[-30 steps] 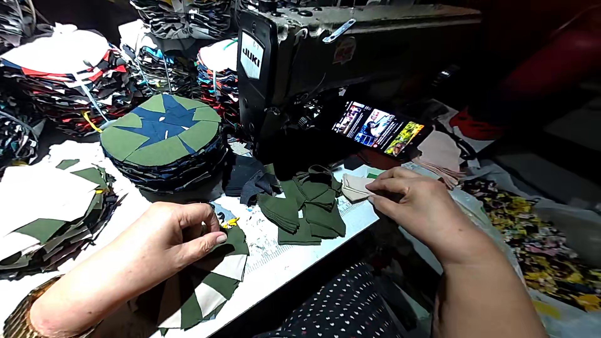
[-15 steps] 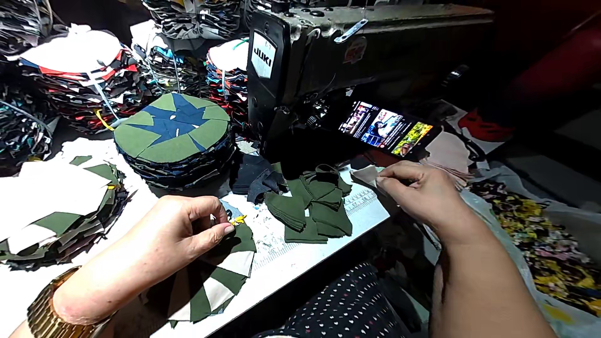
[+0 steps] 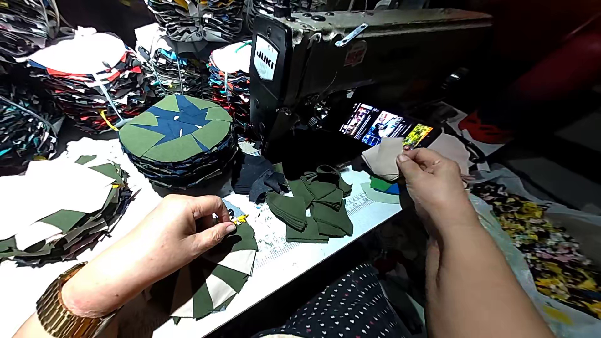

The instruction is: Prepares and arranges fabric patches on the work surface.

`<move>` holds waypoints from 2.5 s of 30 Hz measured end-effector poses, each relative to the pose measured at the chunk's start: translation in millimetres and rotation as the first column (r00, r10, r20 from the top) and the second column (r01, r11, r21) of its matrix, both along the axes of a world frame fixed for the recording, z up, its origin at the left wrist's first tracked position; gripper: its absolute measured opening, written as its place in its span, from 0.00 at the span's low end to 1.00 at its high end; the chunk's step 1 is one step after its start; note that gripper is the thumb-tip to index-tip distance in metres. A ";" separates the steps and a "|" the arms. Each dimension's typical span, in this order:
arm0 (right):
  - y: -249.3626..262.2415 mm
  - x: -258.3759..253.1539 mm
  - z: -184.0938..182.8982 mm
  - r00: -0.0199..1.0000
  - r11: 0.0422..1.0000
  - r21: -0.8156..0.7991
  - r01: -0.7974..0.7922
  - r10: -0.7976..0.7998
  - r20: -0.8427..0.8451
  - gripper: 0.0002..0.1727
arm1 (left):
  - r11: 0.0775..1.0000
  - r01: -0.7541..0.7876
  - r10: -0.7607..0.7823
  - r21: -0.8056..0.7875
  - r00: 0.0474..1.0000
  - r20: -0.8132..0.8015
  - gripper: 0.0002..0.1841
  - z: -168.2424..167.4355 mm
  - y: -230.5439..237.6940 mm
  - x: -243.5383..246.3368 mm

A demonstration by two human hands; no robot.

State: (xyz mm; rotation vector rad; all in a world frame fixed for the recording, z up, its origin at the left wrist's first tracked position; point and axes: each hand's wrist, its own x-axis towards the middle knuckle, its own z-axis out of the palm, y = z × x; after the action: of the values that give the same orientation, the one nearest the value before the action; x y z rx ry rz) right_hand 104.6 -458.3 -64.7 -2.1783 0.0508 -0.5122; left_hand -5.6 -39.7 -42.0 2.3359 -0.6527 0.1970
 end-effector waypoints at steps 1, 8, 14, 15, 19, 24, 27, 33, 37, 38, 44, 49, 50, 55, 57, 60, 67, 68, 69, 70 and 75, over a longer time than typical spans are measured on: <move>-0.7 1.1 -1.8 0.999 0.999 0.044 0.003 -0.005 0.040 0.11 | 1.000 0.000 0.000 -0.004 1.000 -0.001 0.07 0.5 0.1 -0.3; 0.8 -14.2 22.7 0.992 0.989 0.133 -0.063 0.048 0.118 0.15 | 1.000 -0.003 0.003 -0.005 0.999 -0.036 0.06 4.2 3.6 -1.8; 30.9 -52.1 35.4 0.890 0.871 0.219 -0.440 0.390 0.237 0.13 | 0.999 -0.046 0.047 0.012 0.997 -0.068 0.05 11.0 3.6 -3.0; 48.0 -64.9 35.4 0.867 0.844 0.222 -0.488 0.441 0.232 0.12 | 0.999 -0.049 0.050 0.008 0.996 -0.071 0.05 11.5 3.2 -3.4; 106.2 -112.2 21.6 0.842 0.799 0.267 -0.538 0.524 0.129 0.12 | 1.000 -0.021 0.022 0.015 0.998 -0.063 0.06 8.6 6.3 -0.1; 126.4 -119.9 -13.8 0.855 0.834 -0.335 -0.439 0.502 0.128 0.13 | 0.998 -0.032 0.034 0.061 0.999 -0.034 0.08 6.5 9.7 2.9; 117.8 -111.4 -9.7 0.809 0.780 -0.436 -0.449 0.562 0.172 0.10 | 0.996 -0.040 0.041 0.074 0.999 -0.008 0.07 7.2 9.6 3.0; 93.6 -105.1 -0.3 0.626 0.595 -0.402 -0.696 0.777 0.067 0.11 | 0.996 -0.039 0.039 0.075 0.999 0.011 0.07 9.9 7.6 1.3; 92.3 -104.1 -5.3 0.586 0.539 -0.436 -0.721 0.809 0.032 0.11 | 0.996 -0.013 0.013 0.085 1.000 0.006 0.07 7.9 6.6 2.2; 93.7 -103.8 -5.7 0.585 0.539 -0.445 -0.715 0.810 0.042 0.11 | 0.996 -0.008 0.008 0.087 1.000 0.003 0.07 7.4 6.1 2.3; 100.3 -103.3 -4.5 0.545 0.488 -0.545 -0.682 0.836 0.067 0.10 | 0.995 -0.016 0.015 0.097 1.000 0.013 0.07 5.5 6.3 3.8; 104.2 -100.5 -7.8 0.550 0.501 -0.544 -0.673 0.831 0.086 0.11 | 0.997 -0.006 0.006 0.080 1.000 0.007 0.07 6.6 5.8 3.1; 104.7 -99.4 -8.2 0.551 0.504 -0.539 -0.675 0.830 0.085 0.12 | 0.997 0.001 -0.001 0.072 1.000 0.012 0.07 5.9 5.9 3.4; 104.8 -99.6 -5.9 0.577 0.522 -0.491 -0.697 0.815 0.047 0.12 | 0.998 0.006 -0.007 0.065 1.000 0.014 0.07 6.7 5.7 3.1; 103.2 -101.4 -4.8 0.590 0.531 -0.480 -0.698 0.807 0.035 0.12 | 0.998 0.003 -0.003 0.069 1.000 0.002 0.07 7.9 5.6 2.6; 101.8 -105.0 -3.5 0.591 0.531 -0.488 -0.693 0.806 0.038 0.10 | 0.998 0.004 -0.004 0.065 1.000 0.005 0.07 8.3 5.2 2.0; 100.0 -107.1 -4.4 0.555 0.502 -0.505 -0.702 0.830 0.054 0.10 | 0.998 0.051 -0.052 0.046 0.998 0.017 0.07 9.4 0.3 0.1; 100.3 -106.6 -4.7 0.555 0.503 -0.507 -0.700 0.830 0.056 0.10 | 0.997 0.063 -0.064 0.046 0.998 0.016 0.07 9.6 -1.1 -0.4; 100.7 -106.3 -4.9 0.558 0.504 -0.507 -0.699 0.828 0.055 0.10 | 0.996 0.073 -0.073 0.044 0.997 0.014 0.07 9.5 -2.2 -1.0; 101.7 -106.1 -5.1 0.560 0.507 -0.505 -0.698 0.826 0.054 0.10 | 0.996 0.079 -0.080 0.044 0.997 0.015 0.06 9.1 -3.0 -1.6; 106.7 -103.8 -7.1 0.564 0.503 -0.521 -0.690 0.825 0.049 0.12 | 0.994 0.090 -0.092 0.055 0.995 0.027 0.06 9.9 -4.4 -2.5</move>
State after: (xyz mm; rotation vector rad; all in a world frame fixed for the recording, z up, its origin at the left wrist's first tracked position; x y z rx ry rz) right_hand 0.8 -351.6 -71.9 -2.2306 -1.3012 -0.3138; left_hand -8.0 -44.1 -32.1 2.3520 -0.7860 0.1746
